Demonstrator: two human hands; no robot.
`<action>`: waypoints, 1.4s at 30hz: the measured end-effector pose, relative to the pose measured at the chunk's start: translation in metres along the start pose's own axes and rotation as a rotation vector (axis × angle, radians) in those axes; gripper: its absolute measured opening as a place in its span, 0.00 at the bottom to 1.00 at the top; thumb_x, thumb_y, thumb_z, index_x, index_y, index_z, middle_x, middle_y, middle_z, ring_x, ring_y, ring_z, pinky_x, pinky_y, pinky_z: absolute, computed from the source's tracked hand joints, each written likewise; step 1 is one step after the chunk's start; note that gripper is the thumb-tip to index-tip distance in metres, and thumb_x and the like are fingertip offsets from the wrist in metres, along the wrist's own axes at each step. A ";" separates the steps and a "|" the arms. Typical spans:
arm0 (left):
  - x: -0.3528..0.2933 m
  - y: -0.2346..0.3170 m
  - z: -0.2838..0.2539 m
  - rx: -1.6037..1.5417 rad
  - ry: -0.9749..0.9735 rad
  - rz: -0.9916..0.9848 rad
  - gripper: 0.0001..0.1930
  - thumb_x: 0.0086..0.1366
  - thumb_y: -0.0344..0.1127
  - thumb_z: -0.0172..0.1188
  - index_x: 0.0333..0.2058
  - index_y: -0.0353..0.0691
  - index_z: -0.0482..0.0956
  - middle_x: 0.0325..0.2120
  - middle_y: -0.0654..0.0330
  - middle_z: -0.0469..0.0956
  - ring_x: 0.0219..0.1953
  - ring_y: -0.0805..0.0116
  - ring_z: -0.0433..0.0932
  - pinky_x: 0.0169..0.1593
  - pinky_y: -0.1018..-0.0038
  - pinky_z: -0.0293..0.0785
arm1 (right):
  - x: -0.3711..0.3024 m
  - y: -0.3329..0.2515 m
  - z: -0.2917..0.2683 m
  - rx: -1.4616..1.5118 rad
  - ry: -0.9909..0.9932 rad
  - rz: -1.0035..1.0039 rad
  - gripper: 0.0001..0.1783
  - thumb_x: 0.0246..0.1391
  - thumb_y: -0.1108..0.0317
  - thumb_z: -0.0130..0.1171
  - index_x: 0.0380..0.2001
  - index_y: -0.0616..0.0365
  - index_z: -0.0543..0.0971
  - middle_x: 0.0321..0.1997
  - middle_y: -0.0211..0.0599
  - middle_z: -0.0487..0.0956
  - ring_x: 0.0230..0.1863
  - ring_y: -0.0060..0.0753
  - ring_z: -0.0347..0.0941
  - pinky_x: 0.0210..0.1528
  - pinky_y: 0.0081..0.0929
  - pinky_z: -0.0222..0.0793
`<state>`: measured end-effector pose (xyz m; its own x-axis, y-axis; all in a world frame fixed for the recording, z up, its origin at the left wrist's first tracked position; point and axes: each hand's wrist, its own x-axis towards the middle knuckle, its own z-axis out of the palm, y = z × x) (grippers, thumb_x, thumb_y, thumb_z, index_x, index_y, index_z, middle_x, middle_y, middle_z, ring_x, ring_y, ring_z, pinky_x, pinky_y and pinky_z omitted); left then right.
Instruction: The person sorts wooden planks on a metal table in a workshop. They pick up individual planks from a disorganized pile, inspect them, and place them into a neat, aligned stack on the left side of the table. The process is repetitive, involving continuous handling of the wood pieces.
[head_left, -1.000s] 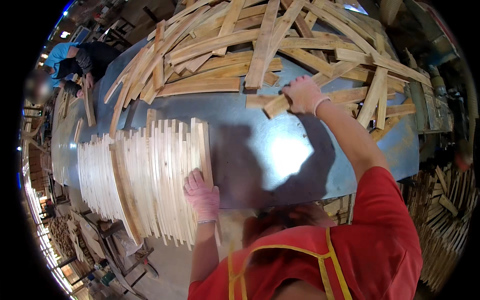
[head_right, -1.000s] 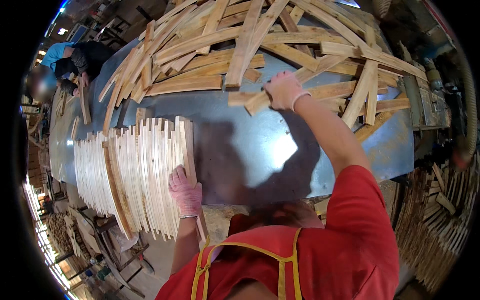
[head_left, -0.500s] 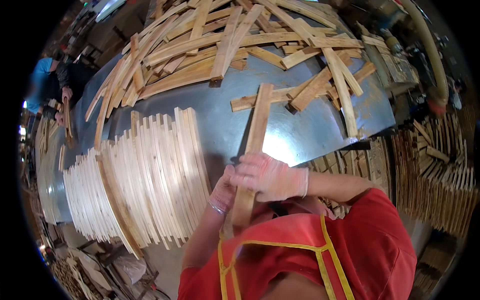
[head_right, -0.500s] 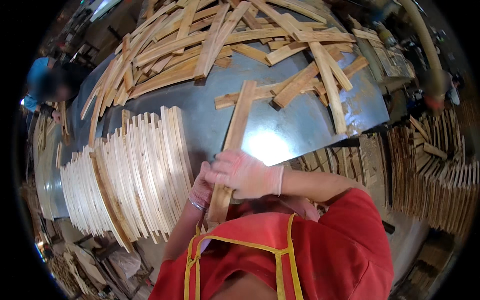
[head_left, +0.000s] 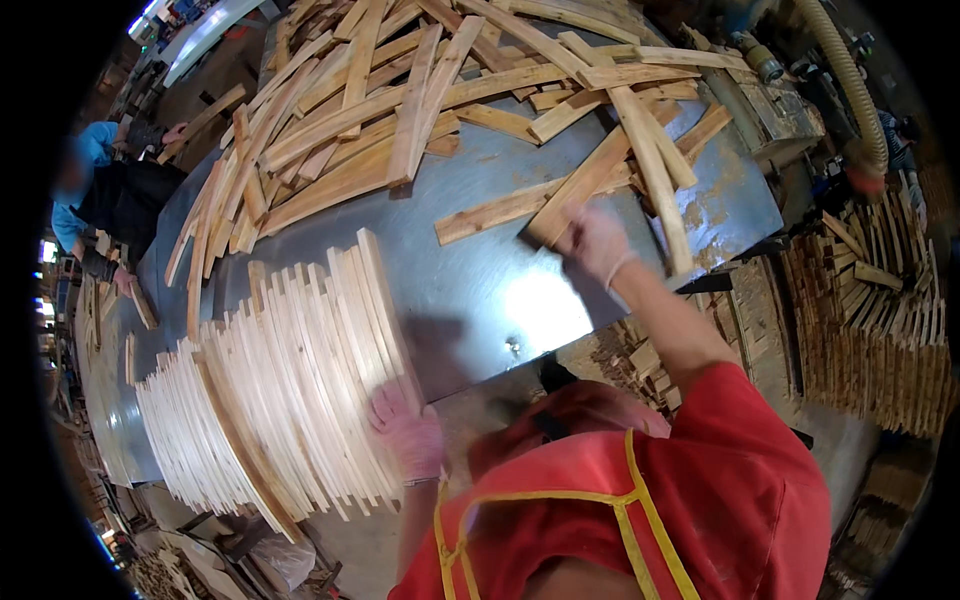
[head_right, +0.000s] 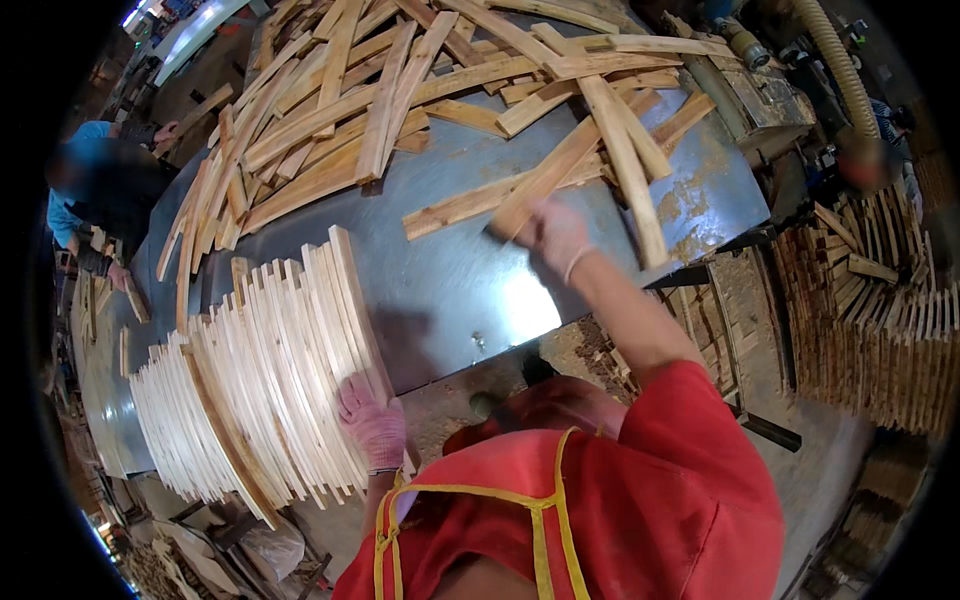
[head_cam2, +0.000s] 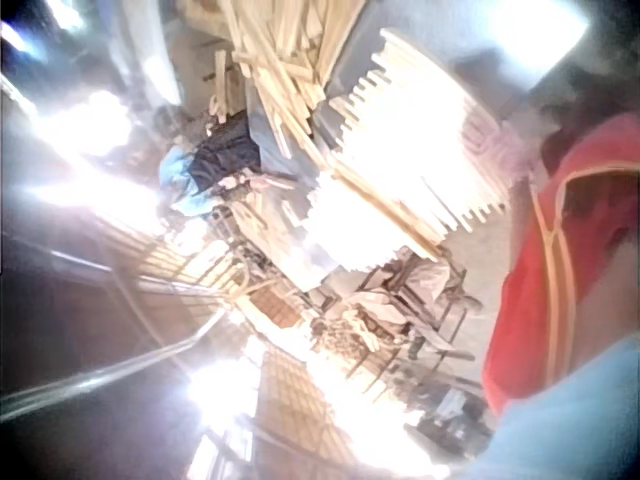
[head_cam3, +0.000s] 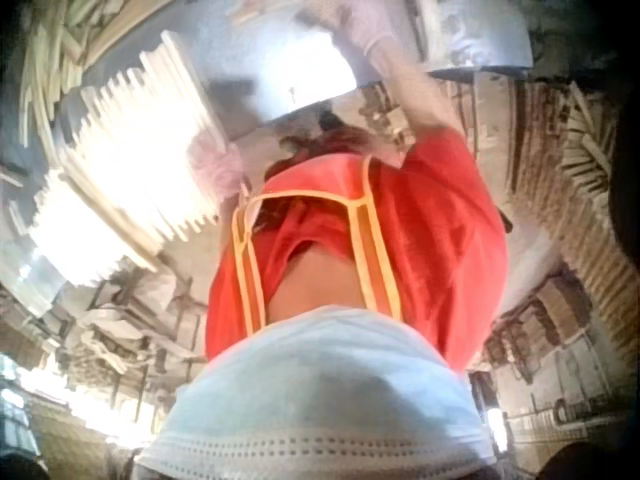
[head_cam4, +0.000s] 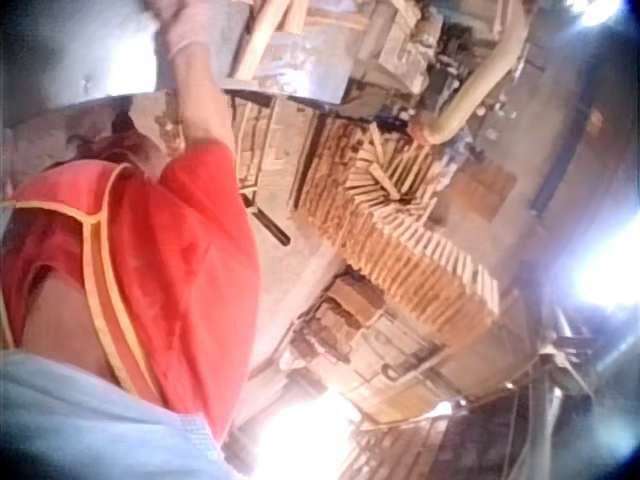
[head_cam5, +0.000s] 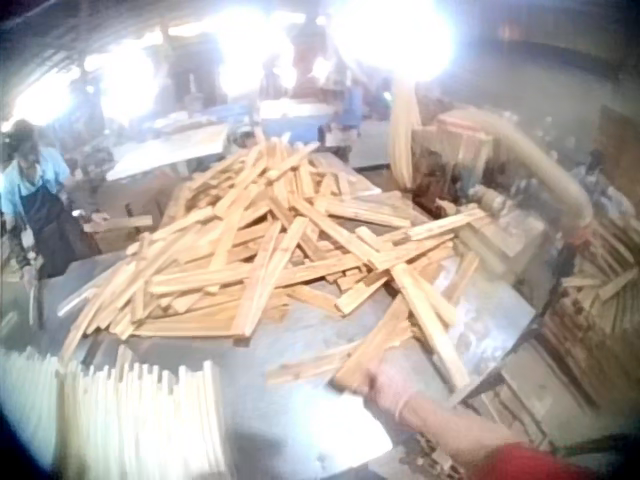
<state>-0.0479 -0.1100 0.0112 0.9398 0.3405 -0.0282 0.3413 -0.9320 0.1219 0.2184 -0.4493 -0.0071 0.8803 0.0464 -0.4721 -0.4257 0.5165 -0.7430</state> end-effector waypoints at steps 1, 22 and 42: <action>0.013 0.003 -0.002 -0.101 0.030 0.020 0.40 0.65 0.45 0.68 0.71 0.32 0.67 0.71 0.41 0.67 0.74 0.41 0.65 0.76 0.49 0.60 | -0.026 0.011 0.010 -0.041 -0.098 0.038 0.08 0.68 0.62 0.67 0.40 0.54 0.81 0.36 0.36 0.83 0.34 0.31 0.81 0.35 0.35 0.80; 0.041 0.074 0.000 -0.769 -0.498 -0.199 0.34 0.64 0.37 0.62 0.69 0.35 0.70 0.58 0.42 0.78 0.54 0.44 0.83 0.58 0.54 0.80 | 0.002 -0.045 -0.005 -1.445 -0.027 -0.226 0.49 0.47 0.61 0.73 0.73 0.60 0.68 0.53 0.59 0.83 0.53 0.59 0.82 0.60 0.44 0.78; 0.001 0.027 0.025 0.043 0.000 0.033 0.46 0.56 0.43 0.72 0.73 0.41 0.65 0.72 0.49 0.64 0.75 0.43 0.61 0.76 0.44 0.55 | 0.054 0.019 0.081 -2.278 -0.234 -0.625 0.24 0.53 0.60 0.65 0.55 0.49 0.84 0.52 0.47 0.85 0.59 0.49 0.81 0.65 0.48 0.70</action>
<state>-0.0371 -0.1376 -0.0108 0.9506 0.3096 -0.0244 0.3106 -0.9472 0.0798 0.2745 -0.3675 -0.0085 0.8744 0.4599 -0.1546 0.4734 -0.8785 0.0640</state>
